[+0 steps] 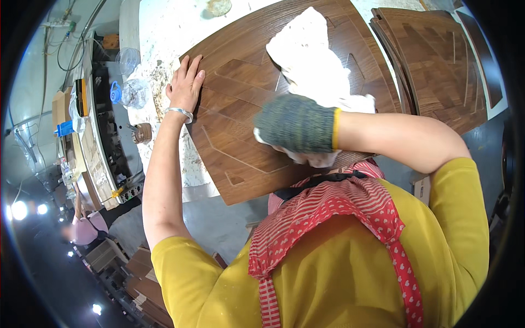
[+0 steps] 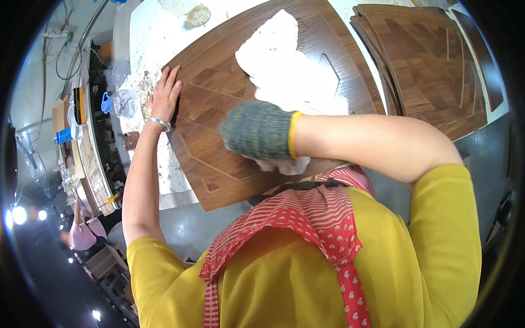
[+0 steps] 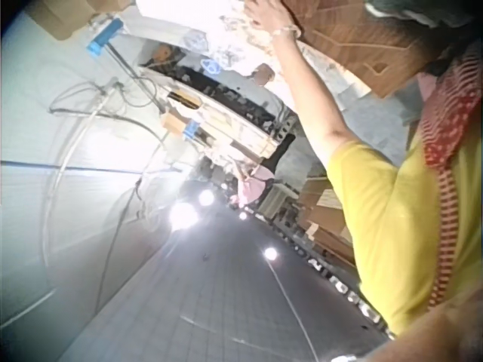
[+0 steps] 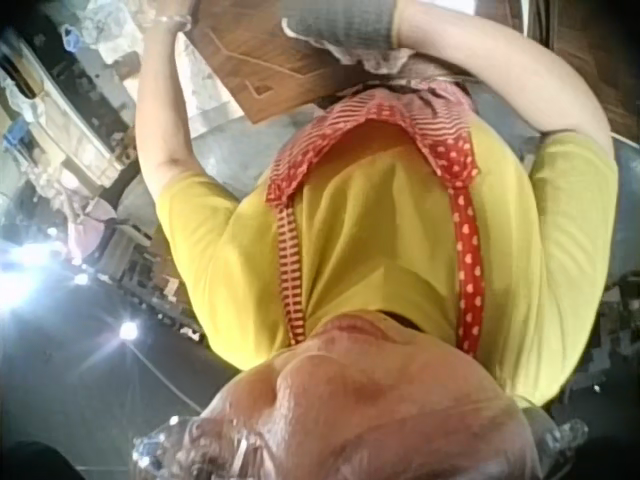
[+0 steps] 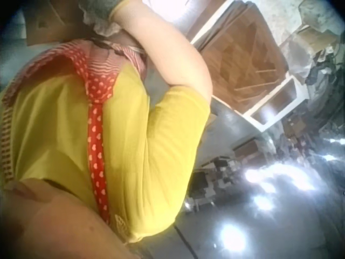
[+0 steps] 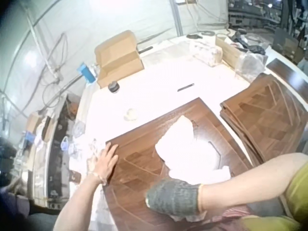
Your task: The person is using a cloth and a liquid from a bottle to polish and clean the surface of decorative wooden panels.
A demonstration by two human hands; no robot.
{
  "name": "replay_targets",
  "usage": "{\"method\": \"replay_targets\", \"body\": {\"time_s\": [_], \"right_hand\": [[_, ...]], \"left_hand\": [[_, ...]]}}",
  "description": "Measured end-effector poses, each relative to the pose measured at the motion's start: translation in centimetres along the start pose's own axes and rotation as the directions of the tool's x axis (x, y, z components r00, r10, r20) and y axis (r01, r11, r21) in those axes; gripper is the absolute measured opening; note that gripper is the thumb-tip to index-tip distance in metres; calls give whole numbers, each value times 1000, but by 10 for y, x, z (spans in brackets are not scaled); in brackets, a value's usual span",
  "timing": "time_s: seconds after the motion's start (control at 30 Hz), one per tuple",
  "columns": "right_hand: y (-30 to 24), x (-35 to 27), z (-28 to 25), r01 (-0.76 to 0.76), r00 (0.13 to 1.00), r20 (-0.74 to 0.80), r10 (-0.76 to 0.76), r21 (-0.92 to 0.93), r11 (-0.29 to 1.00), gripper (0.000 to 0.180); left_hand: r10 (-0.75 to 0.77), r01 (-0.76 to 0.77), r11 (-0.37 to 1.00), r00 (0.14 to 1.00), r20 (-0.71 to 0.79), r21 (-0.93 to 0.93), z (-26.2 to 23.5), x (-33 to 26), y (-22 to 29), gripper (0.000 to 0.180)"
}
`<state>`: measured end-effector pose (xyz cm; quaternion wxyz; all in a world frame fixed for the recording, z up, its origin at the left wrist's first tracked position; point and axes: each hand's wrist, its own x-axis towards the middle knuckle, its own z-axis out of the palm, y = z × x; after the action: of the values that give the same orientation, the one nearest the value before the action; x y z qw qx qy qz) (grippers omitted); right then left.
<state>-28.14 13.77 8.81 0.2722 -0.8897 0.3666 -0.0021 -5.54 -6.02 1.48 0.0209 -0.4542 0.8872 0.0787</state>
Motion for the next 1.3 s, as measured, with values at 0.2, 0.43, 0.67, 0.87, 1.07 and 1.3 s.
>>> {"method": "replay_targets", "body": {"time_s": [0.2,0.43,0.67,0.87,1.07,1.3], "right_hand": [[42,-46,3,102,995,-5,-104,257,961,26],[77,-154,-8,-476,642,-503,578,330,815,36],[49,-143,51,-525,661,-537,524,169,834,31],[57,-148,53,-420,644,-559,522,312,852,27],[62,-146,64,-400,600,-639,481,282,872,24],[62,-145,61,-415,610,-623,490,275,867,29]], "left_hand": [[151,-153,983,988,-28,-98,2,7,-31,46],[559,-566,816,824,-93,-114,-36,-57,92,9],[651,-647,758,741,164,-84,-29,-77,152,17],[702,-755,646,647,298,116,-35,-69,169,18],[702,-783,597,616,358,175,-36,-69,183,21],[629,-734,666,651,425,137,-33,-68,186,25]]}}
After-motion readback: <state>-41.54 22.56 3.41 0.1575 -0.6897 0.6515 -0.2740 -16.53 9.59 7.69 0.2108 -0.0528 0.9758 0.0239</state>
